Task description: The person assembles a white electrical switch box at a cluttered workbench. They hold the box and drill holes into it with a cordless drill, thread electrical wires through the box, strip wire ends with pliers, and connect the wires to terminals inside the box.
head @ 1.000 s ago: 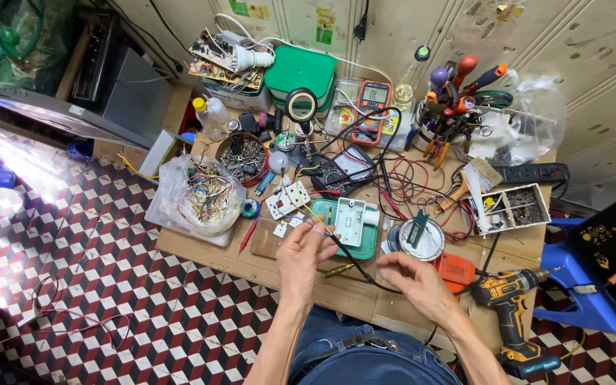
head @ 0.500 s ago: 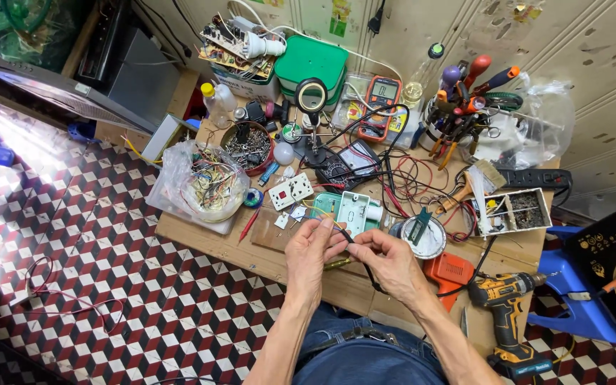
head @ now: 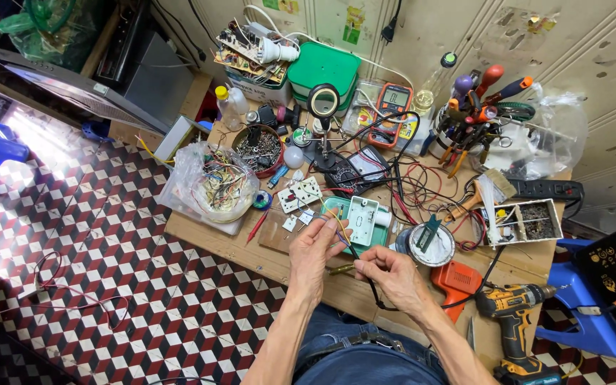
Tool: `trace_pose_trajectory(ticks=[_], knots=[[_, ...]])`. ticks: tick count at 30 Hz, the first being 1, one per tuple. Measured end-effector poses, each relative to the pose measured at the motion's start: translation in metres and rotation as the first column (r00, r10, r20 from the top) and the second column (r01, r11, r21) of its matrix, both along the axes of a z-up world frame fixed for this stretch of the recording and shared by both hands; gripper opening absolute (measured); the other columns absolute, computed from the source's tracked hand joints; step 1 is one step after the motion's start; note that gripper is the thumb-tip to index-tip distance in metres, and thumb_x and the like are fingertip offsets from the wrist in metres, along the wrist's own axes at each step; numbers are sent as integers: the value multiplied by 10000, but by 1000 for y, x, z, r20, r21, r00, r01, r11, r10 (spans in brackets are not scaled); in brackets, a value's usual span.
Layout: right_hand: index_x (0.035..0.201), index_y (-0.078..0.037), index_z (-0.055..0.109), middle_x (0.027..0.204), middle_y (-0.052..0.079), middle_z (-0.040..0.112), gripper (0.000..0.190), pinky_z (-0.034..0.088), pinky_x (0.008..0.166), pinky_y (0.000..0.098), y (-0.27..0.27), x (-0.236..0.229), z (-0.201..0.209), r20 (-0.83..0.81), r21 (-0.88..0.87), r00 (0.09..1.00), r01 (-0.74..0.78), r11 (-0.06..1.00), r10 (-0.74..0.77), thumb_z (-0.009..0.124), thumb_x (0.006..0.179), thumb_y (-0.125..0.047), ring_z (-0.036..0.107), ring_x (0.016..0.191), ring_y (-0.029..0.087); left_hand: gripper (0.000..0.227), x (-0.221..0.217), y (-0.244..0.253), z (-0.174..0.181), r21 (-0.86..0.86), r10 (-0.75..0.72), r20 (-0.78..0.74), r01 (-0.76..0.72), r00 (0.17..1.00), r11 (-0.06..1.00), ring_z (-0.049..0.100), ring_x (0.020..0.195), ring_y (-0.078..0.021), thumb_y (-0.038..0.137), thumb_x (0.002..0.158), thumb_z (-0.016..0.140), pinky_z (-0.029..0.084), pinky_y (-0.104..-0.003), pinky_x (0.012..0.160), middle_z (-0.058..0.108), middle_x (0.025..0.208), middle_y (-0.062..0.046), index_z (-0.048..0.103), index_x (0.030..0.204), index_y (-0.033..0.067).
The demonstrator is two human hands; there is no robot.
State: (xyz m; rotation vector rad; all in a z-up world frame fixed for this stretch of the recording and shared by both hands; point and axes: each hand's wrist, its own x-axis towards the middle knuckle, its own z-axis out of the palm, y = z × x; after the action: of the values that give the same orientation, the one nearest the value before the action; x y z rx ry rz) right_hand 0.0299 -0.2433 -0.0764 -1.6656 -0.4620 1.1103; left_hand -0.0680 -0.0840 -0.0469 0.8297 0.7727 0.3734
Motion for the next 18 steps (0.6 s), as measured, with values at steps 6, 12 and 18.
trace_pose_trajectory(ticks=[6,12,18], knots=[[961,-17,722,827,14,739,188,522,727,224,-2,-3,-10,-20,26,1000,0,1000,1,688,940,-201,668,787,74,420,-3,2,1,-10,9,-14,-9,1000,1000,734,1043,-205,230,969,631,591,-336,903,740,1161,-117,628,1332,20],[962,-23,729,827,22,746,192,530,734,230,-6,-5,-16,-45,-14,999,-22,1000,22,685,935,-208,681,790,76,466,-4,10,-5,9,44,0,-44,999,999,732,1030,-219,231,966,638,596,-342,913,731,1171,-128,608,1383,25],[943,-14,742,818,25,754,215,516,717,232,-7,-9,-25,-42,-38,997,-63,997,62,702,928,-224,665,769,80,469,-6,24,-6,42,70,12,-70,997,997,734,1036,-195,295,987,621,584,-327,902,750,1160,-125,640,1363,16]])
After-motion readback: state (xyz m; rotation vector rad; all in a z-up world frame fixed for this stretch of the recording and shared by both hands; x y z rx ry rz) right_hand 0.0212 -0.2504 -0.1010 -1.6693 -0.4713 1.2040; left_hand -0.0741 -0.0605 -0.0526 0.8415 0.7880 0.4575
